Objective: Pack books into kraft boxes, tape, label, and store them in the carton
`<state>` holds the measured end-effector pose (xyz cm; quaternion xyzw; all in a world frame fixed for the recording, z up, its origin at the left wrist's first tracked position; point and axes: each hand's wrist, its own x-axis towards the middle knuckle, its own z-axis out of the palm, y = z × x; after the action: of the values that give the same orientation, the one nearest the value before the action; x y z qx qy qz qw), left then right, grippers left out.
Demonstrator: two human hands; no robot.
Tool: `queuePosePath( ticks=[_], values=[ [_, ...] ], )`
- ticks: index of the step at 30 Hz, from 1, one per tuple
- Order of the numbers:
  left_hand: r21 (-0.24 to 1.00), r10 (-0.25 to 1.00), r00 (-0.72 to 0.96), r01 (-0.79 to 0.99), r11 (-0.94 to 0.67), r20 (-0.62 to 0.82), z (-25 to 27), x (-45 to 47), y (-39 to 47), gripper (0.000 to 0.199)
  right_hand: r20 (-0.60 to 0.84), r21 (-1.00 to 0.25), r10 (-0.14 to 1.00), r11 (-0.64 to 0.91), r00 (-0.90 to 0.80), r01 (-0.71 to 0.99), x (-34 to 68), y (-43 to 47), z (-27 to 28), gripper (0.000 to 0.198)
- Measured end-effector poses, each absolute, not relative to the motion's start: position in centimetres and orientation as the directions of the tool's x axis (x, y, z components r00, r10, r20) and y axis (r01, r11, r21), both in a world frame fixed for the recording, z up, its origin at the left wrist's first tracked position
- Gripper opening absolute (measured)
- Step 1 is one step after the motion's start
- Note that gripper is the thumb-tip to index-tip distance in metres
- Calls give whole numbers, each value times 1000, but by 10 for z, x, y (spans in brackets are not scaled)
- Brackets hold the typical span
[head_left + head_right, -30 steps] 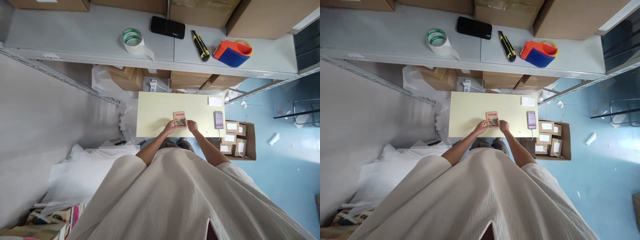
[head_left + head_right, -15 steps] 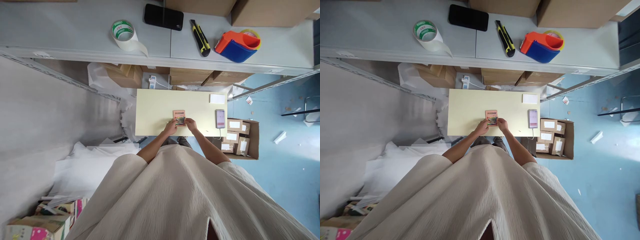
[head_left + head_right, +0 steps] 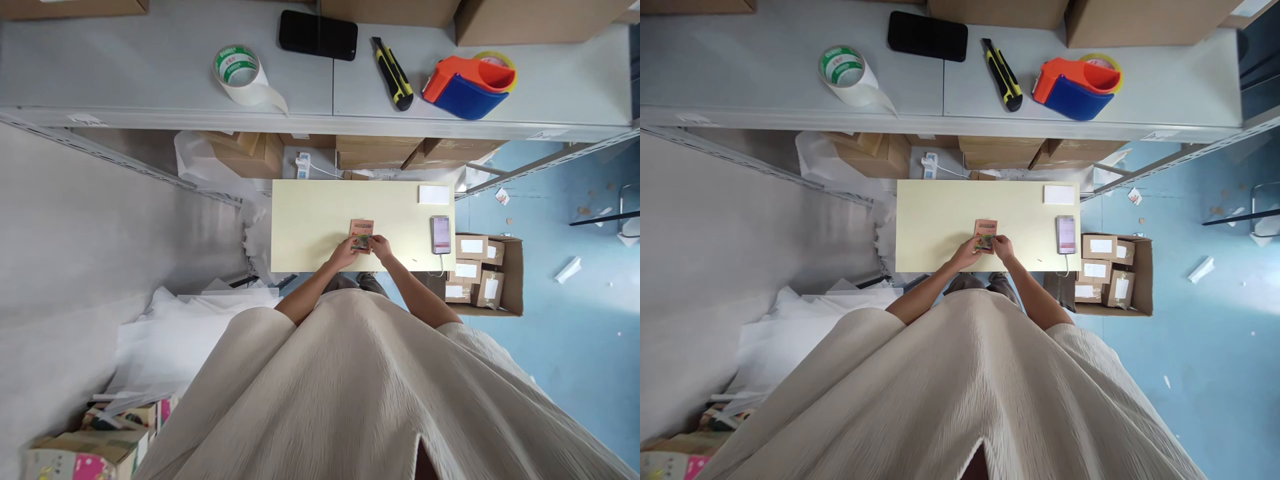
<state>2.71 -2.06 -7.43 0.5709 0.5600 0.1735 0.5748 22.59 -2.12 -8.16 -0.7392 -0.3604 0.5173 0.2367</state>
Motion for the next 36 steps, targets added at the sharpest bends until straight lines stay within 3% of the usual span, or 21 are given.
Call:
queuePosePath(
  ticks=[5, 8, 13, 20, 29, 36],
  values=[
    [900, 818, 392, 295, 321, -421, -63, 38, -13, 42, -668, -704, 718, -695, 196, 146, 224, -14, -56, 60],
    [907, 847, 341, 257, 333, -407, -57, 37, -7, 40, -680, -723, 723, -689, 120, 56, 215, -12, -38, 62],
    [873, 867, 206, 295, 388, -455, -53, 8, -3, 54, -690, -722, 723, -691, 26, 45, 194, -12, -27, 50],
    [783, 812, 139, 397, 479, -567, -56, -29, -9, 71, -711, -693, 701, -712, 60, 110, 186, -20, -42, 35],
    [732, 776, 234, 565, 381, -585, -57, -39, -14, 60, -723, -661, 674, -738, 149, 133, 191, -29, -57, 38],
    [739, 787, 361, 652, 171, -501, -57, -39, -20, 53, -736, -645, 657, -754, 165, 122, 183, -33, -67, 32]
  ],
)
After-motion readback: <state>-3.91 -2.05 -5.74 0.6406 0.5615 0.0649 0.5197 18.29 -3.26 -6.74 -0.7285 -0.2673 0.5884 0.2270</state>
